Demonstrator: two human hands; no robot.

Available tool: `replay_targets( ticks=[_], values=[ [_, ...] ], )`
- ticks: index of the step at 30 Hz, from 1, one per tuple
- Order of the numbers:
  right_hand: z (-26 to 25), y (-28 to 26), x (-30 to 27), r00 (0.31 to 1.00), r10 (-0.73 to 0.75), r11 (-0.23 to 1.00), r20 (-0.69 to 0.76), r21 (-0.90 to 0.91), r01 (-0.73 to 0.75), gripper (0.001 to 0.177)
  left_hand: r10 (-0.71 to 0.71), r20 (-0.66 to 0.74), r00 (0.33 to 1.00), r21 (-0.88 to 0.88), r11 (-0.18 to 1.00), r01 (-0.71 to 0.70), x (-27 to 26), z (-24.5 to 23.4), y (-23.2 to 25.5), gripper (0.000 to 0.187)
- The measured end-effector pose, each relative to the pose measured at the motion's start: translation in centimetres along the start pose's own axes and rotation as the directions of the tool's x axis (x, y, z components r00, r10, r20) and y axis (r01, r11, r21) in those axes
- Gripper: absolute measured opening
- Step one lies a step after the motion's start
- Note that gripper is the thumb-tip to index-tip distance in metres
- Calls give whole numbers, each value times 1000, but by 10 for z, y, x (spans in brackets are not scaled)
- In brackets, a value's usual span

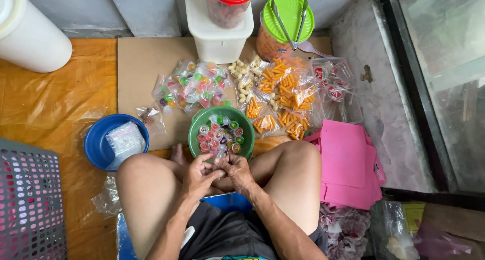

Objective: The person places small plastic cups of jelly and pieces of dried food into plastic bags by hand.

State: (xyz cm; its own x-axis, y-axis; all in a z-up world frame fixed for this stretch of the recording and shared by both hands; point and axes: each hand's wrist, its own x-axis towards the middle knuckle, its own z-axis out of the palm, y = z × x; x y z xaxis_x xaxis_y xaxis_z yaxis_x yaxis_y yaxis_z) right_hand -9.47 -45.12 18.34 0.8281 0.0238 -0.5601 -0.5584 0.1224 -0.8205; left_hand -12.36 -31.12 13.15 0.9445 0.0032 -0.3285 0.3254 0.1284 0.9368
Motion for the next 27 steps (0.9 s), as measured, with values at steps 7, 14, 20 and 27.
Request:
replay_targets(
  ticks=[7,14,20,27],
  values=[
    [-19,14,16,998,-59,946,4,-318,57,31,-205,-201,958,-174,970,172,2,-1,34,38],
    [-8,0,13,956,-249,865,-155,-480,147,22,615,-242,750,644,680,-350,-7,28,43,35],
    [-2,-11,26,926,-288,941,-245,104,321,23,-128,-354,926,20,989,144,-5,24,64,61],
    [-26,32,114,962,-273,579,-27,-803,142,14,-395,-516,760,-580,814,30,42,16,50,91]
  ],
)
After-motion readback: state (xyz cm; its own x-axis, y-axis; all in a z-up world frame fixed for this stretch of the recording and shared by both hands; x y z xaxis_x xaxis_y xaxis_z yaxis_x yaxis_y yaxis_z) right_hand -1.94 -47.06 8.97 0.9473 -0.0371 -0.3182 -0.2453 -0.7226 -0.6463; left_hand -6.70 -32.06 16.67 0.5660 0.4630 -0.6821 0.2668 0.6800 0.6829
